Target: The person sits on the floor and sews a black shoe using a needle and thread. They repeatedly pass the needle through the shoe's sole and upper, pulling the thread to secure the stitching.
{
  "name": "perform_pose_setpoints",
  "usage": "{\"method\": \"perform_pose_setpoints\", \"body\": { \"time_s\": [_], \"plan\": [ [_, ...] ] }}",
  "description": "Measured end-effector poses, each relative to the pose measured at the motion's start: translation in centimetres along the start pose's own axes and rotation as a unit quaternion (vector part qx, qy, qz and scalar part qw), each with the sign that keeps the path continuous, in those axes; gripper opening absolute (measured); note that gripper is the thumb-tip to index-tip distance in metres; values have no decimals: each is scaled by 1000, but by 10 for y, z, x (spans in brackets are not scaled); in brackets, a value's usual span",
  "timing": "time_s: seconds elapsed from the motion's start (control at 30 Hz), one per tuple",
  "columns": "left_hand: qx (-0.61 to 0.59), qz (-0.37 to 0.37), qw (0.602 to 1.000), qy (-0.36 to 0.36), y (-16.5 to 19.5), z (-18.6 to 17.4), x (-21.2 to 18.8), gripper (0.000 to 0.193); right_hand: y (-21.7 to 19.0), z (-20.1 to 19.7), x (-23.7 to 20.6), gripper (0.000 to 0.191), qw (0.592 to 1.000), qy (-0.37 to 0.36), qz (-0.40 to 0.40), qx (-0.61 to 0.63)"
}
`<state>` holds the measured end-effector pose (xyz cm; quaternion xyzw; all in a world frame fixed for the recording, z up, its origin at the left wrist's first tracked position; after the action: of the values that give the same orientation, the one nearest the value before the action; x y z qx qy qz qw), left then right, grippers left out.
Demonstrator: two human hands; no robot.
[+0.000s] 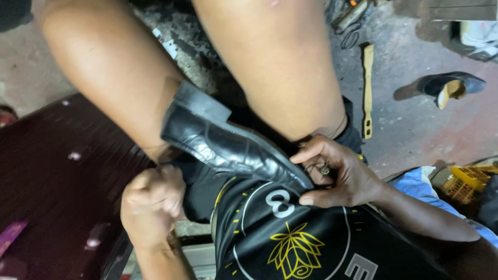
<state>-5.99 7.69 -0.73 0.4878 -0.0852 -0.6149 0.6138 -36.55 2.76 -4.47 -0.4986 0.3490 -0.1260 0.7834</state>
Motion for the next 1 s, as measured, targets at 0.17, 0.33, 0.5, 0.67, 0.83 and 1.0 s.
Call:
{"method": "perform_pose_setpoints", "body": {
  "time_s": [0.17,0.33,0.5,0.67,0.83,1.0],
  "plan": [
    [519,99,841,-120,-1,36,10,12,-8,1,-2,60,1000,-2,-18,13],
    [490,39,871,-18,7,-12,11,42,-8,6,0,57,999,-3,29,42],
    [490,248,809,210,62,-94,16,53,-3,2,3,57,997,11,69,42],
    [561,270,776,103,26,-71,21,33,-3,-7,4,58,997,2,68,33],
    [619,234,747,-65,15,15,11,10,-4,-7,5,58,995,-32,69,63],
    [576,-311,734,-183,-61,-4,36,27,-12,-1,2,55,998,-54,32,27]
  ]
}}
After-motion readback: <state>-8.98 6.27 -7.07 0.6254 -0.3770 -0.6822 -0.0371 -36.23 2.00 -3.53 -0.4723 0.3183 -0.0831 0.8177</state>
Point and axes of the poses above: each hand's wrist, its own x-axis towards the middle knuckle, its own z-axis out of the palm, y = z × x, the point moved 7 cm from there along x, towards the middle knuckle, and after that the axes turned 11 degrees about -x, right-handed, at the moved point
